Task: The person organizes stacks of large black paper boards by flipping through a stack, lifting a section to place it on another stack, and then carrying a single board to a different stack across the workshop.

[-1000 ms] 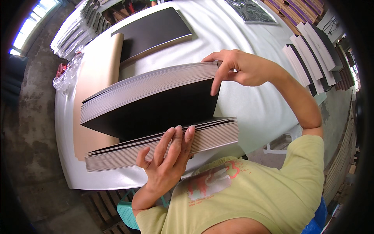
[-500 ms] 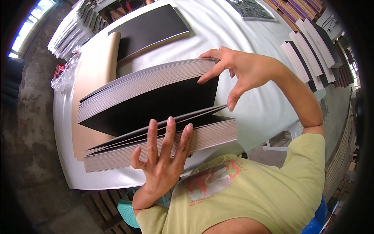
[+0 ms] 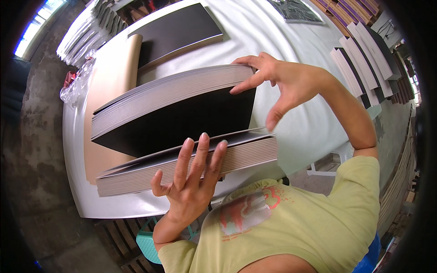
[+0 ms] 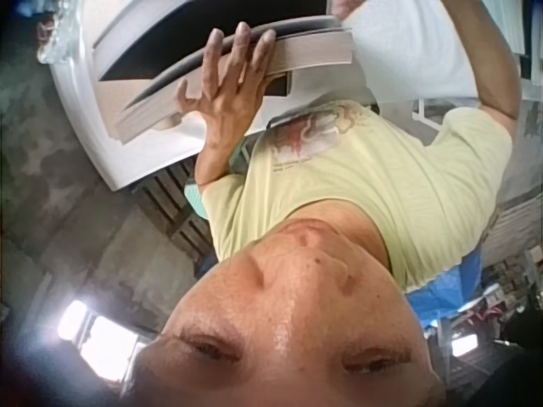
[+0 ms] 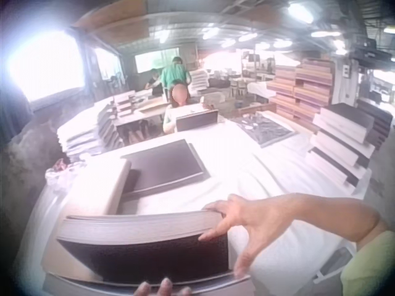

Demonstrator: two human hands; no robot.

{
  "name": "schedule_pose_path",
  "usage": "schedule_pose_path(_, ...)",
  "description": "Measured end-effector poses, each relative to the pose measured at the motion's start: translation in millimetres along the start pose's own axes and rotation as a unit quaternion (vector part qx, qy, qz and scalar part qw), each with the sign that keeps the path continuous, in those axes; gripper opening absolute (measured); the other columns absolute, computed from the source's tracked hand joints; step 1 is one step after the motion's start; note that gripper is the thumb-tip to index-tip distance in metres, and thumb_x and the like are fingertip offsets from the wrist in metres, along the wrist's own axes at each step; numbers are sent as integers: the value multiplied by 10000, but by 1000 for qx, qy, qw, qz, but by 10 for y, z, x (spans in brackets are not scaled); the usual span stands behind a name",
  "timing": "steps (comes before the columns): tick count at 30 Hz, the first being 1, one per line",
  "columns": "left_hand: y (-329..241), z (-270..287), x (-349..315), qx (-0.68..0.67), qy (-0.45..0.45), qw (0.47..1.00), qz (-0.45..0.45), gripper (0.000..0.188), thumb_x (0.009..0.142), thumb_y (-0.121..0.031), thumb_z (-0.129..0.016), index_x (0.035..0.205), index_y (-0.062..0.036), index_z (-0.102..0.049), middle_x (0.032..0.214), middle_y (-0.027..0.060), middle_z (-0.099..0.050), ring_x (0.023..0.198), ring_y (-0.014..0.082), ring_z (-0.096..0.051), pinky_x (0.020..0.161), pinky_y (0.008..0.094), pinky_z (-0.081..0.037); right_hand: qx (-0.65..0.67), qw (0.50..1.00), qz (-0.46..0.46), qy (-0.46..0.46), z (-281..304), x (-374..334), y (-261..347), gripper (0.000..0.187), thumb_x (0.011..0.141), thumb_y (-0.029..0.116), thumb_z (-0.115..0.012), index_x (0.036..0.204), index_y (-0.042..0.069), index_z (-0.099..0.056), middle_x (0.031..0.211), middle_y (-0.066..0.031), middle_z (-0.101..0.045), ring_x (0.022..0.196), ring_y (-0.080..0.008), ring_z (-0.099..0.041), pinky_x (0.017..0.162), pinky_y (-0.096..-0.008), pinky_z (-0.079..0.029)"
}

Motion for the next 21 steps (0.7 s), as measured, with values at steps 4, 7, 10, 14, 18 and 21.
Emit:
schedule_pose_path(4, -12, -20, 26, -13, 2, 1000, -5, 279, 876, -401, -528, 1150, -401, -581, 1202, -94, -579, 1165, 141, -489, 1002, 469, -66, -47, 998, 47, -5, -28, -10, -43, 914, 370, 422, -891, 1199, 181, -588, 1383, -257, -298, 1255, -386, -296, 1010, -433, -332)
schedule_pose_path(7, -4, -5, 14, -15, 7, 1000, -5, 287, 886, -386, -516, 1168, -396, -569, 1217, -89, -571, 1172, 152, -487, 1001, 471, -64, -63, 997, 47, -6, -35, 0, -32, 922, 364, 403, -892, 1209, 207, -579, 1383, -224, -301, 1211, -365, -340, 993, -420, -344)
schedule_pose_path(10, 12, -25, 32, -30, 16, 999, 0, 305, 880, -332, -546, 1179, -384, -566, 1245, -83, -552, 1173, 155, -482, 1004, 478, -75, -44, 999, 27, 4, -26, 22, -56, 883, 398, 372, -886, 1208, 198, -580, 1374, -230, -325, 1229, -372, -336, 1005, -425, -336)
schedule_pose_path(14, 23, -43, -29, -8, -3, 1000, -6, 310, 839, -288, -610, 1131, -392, -600, 1210, -124, -559, 1175, 133, -471, 1011, 484, -89, 1, 999, 45, 1, 49, 37, 7, 736, 512, 264, -842, 1195, 164, -589, 1276, -181, -479, 1234, -374, -374, 1034, -416, -320)
schedule_pose_path(18, 4, 27, -42, -24, -50, 998, -10, 294, 809, -315, -643, 1088, -406, -625, 1128, -168, -579, 1165, 113, -477, 1013, 484, -91, 128, 992, 22, 1, 109, 62, 12, 503, 679, 56, -725, 1147, 213, -625, 1316, -184, -439, 1177, -303, -433, 926, -388, -400)
schedule_pose_path(21, -13, 45, -45, -4, -60, 998, -11, 287, 818, -330, -631, 1098, -397, -623, 1119, -173, -589, 1170, 129, -487, 1002, 487, -85, 52, 997, 53, -24, 70, 72, -45, 400, 738, 5, -644, 1091, 194, -657, 1297, -177, -458, 1142, -301, -462, 917, -385, -407)
Point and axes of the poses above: each hand's wrist, its own x-axis towards the middle knuckle, its own z-axis out of the back of the hand, y = z × x, the point moved 10 cm from there along x, towards the middle knuckle
